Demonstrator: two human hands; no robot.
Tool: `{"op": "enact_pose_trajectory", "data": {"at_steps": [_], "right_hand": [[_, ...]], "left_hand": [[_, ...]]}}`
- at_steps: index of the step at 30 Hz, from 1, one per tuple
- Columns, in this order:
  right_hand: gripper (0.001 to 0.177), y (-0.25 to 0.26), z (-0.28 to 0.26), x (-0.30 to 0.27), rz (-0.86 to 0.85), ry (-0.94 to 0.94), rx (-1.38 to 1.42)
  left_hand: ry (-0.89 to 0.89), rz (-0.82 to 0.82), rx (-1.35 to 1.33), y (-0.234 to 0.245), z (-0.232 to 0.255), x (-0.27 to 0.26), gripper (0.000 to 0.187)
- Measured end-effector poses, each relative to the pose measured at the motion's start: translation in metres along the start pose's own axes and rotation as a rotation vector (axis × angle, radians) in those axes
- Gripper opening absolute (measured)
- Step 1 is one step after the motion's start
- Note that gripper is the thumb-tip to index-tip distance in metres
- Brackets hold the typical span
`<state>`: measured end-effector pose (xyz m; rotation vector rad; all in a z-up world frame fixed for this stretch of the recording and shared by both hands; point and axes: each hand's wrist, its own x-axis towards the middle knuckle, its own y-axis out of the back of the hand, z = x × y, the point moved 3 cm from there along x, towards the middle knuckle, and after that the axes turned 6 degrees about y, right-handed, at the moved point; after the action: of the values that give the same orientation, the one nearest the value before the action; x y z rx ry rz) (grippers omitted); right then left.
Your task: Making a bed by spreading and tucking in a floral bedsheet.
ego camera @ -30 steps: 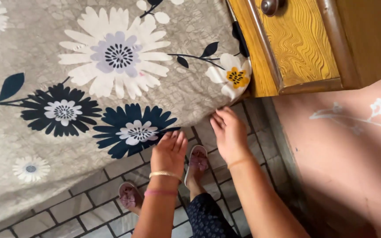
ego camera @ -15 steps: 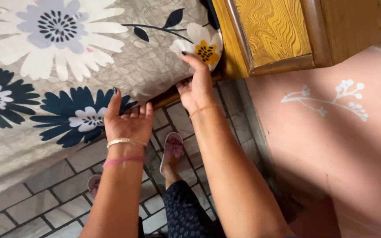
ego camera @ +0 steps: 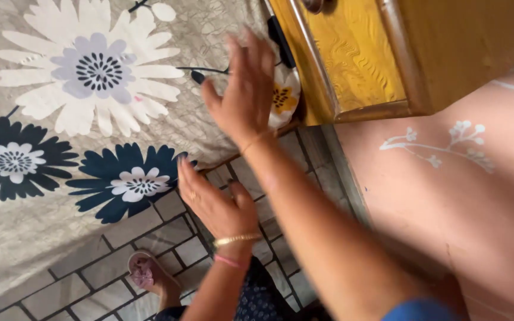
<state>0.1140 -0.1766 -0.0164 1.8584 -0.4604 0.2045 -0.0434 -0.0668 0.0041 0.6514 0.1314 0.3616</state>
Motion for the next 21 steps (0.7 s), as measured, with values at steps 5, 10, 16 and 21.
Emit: {"op": "enact_pose_trajectory", "data": {"at_steps": [5,10,16,21], "right_hand": [[0.086,-0.032,0.082,0.011,-0.301,0.443,-0.025],[0.095,-0.010,0.097,-0.025,-0.271,0.426,0.173],[0.101,-0.006,0.100,-0.039,-0.272,0.234,0.301],[0.115,-0.004,0.081,-0.010,-0.508,-0.088,0.033]], "left_hand": [[-0.204,-0.133,0.452,-0.010,-0.042,0.088,0.062],[-0.310,-0.337,0.487,-0.010,-0.054,0.088,0.061],[-0.284,-0.558,0.581,0.014,-0.053,0.051,0.078],[-0.233,-0.786,0.558,0.032,-0.055,0.042,0.090]]}}
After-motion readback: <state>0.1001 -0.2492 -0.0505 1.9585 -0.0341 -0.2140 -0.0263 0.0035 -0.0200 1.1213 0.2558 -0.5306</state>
